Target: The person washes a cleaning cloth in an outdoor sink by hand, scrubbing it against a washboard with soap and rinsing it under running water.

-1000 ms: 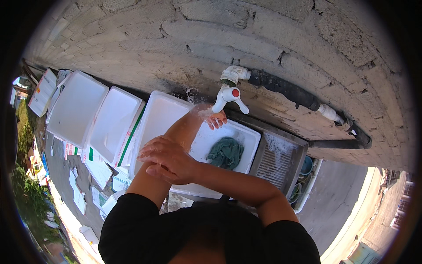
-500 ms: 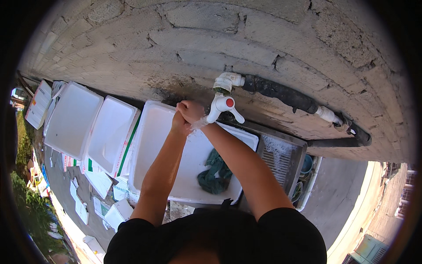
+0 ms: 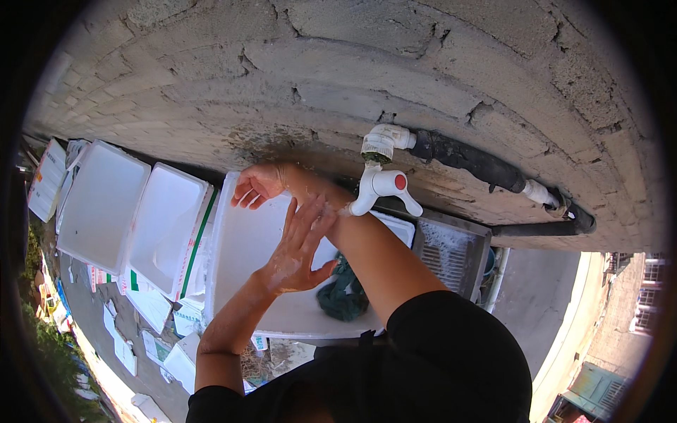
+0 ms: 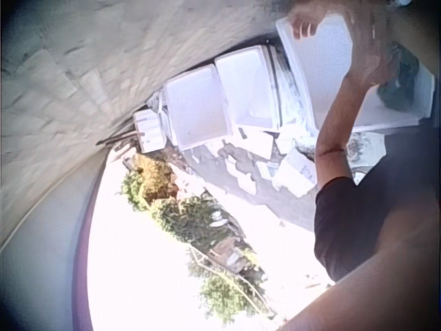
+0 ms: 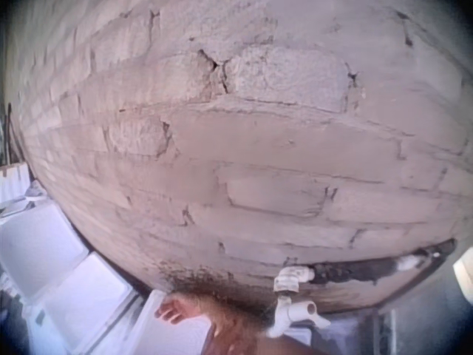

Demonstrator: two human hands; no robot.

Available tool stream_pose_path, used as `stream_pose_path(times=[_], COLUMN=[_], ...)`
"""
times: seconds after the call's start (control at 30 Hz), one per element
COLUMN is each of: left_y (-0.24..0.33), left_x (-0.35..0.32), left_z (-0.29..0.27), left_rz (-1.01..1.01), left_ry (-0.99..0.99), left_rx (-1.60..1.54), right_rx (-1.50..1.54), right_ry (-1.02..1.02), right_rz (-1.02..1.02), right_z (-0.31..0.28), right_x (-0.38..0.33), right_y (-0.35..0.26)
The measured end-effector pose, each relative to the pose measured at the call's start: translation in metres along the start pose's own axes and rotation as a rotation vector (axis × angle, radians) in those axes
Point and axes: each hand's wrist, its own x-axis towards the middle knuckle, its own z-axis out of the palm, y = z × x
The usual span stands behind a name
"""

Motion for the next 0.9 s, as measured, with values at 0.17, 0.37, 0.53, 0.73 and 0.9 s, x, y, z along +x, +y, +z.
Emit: stream_pose_path(times=[0.17, 0.37, 0.53, 0.73, 0.9], left_y=[0.017, -0.032, -0.045, -0.061, -0.071], left_x=[0.032, 0.059, 0.057, 0.047, 0.017], left_z=[0.010, 0.015, 0.022, 0.024, 0.024], left_rz=[0.438, 0.447, 0.376, 0.166, -0.165], left_ry=[-0.050, -0.108, -0.170, -0.358, -0.127], left_rx=[-0.078, 0.091, 0.125, 0.290, 0.373], right_rx=[-0.104, -0.107, -0.114, 0.065, 0.316], right_ry=[-0.112, -0.084, 0.158, 0.733, 0.578], right_rz=[0.161, 0.183, 0.055, -0.095, -0.446], right_z=[0.019, 0.028, 0.050, 0.033, 0.031], right_x=[0.041, 0.021, -0.013, -0.046, -0.117], right_y=[0.019, 0.022, 0.027, 0.053, 0.080])
